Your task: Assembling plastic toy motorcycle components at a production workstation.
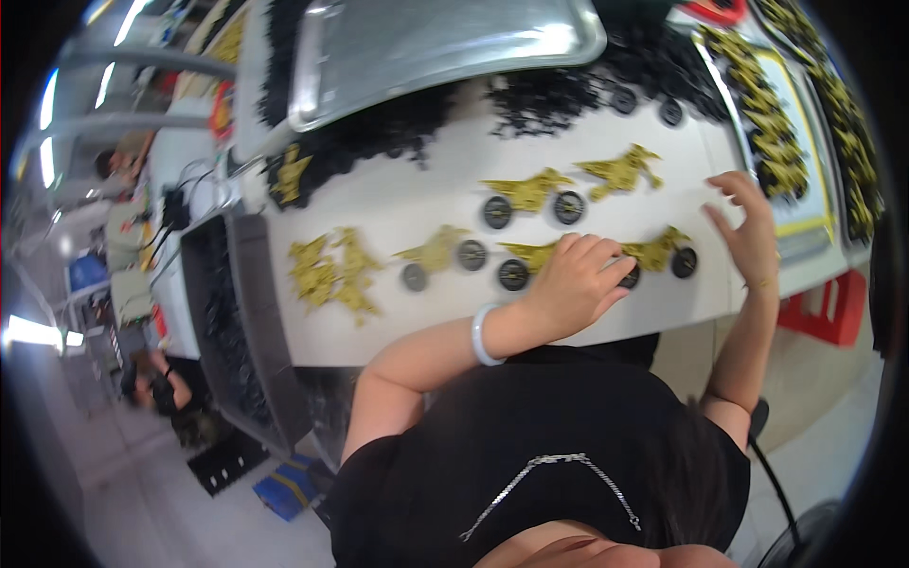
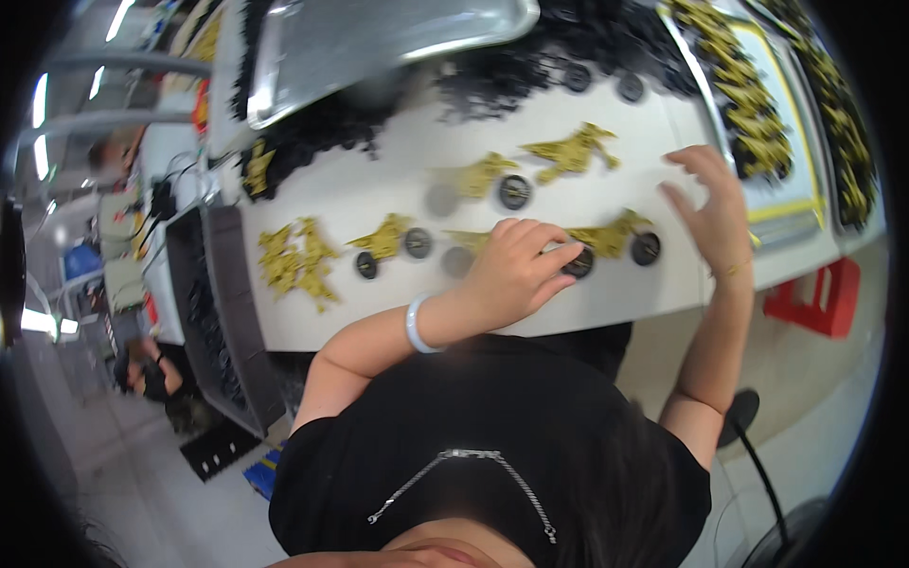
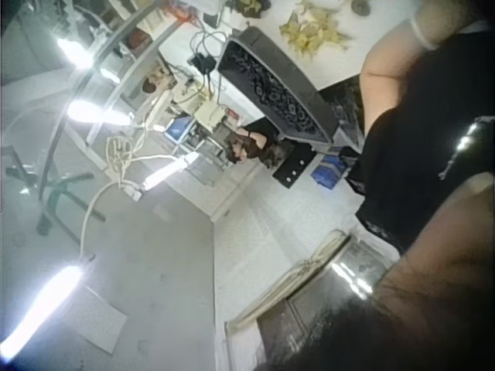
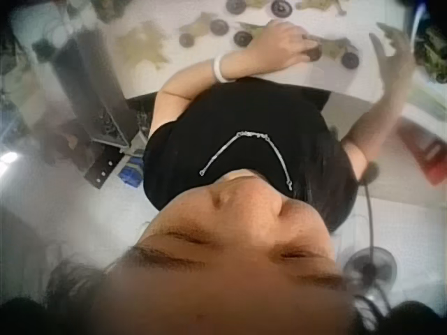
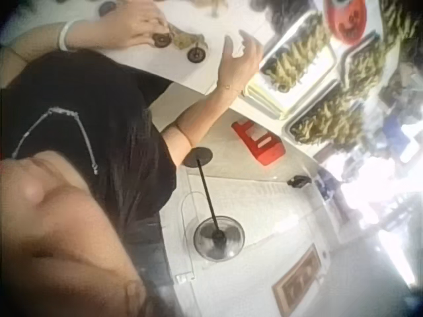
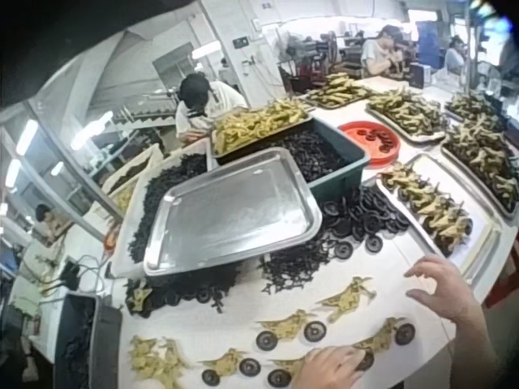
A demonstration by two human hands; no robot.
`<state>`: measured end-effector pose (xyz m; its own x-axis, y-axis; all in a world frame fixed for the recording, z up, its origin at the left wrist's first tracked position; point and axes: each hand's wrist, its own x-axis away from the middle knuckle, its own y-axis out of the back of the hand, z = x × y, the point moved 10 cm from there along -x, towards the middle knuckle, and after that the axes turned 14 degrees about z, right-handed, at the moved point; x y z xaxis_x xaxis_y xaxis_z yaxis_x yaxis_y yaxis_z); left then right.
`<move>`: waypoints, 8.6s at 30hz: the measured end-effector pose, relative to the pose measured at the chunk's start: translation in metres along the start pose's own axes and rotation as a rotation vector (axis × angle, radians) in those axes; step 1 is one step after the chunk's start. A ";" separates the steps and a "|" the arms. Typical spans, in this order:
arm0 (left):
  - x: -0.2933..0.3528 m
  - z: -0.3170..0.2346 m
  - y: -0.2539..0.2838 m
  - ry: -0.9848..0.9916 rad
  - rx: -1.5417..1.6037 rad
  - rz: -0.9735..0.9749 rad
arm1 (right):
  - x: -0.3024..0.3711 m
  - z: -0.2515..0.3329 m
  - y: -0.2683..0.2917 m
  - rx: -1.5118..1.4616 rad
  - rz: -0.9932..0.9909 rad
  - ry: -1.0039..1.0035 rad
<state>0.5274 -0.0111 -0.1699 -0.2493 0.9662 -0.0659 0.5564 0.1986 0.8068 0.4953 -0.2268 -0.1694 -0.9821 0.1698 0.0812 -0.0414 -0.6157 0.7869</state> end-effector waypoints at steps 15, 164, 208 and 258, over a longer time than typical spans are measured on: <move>0.183 0.270 0.187 0.787 -0.692 -0.364 | -0.073 -0.027 -0.016 0.073 -0.113 -0.022; 0.191 0.138 0.085 0.611 -0.089 -0.478 | -0.103 0.245 -0.214 -0.157 0.574 0.254; 0.188 0.142 0.078 0.673 -0.147 -0.470 | -0.083 0.267 -0.265 0.459 0.589 0.369; 0.046 0.097 0.054 0.270 -0.191 -0.292 | -0.143 0.107 -0.160 -0.207 0.714 0.097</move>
<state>0.6231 0.0604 -0.1862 -0.5864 0.7916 -0.1716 0.2820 0.3982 0.8729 0.6620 -0.0708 -0.2412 -0.7944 -0.3881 0.4673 0.5879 -0.6844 0.4312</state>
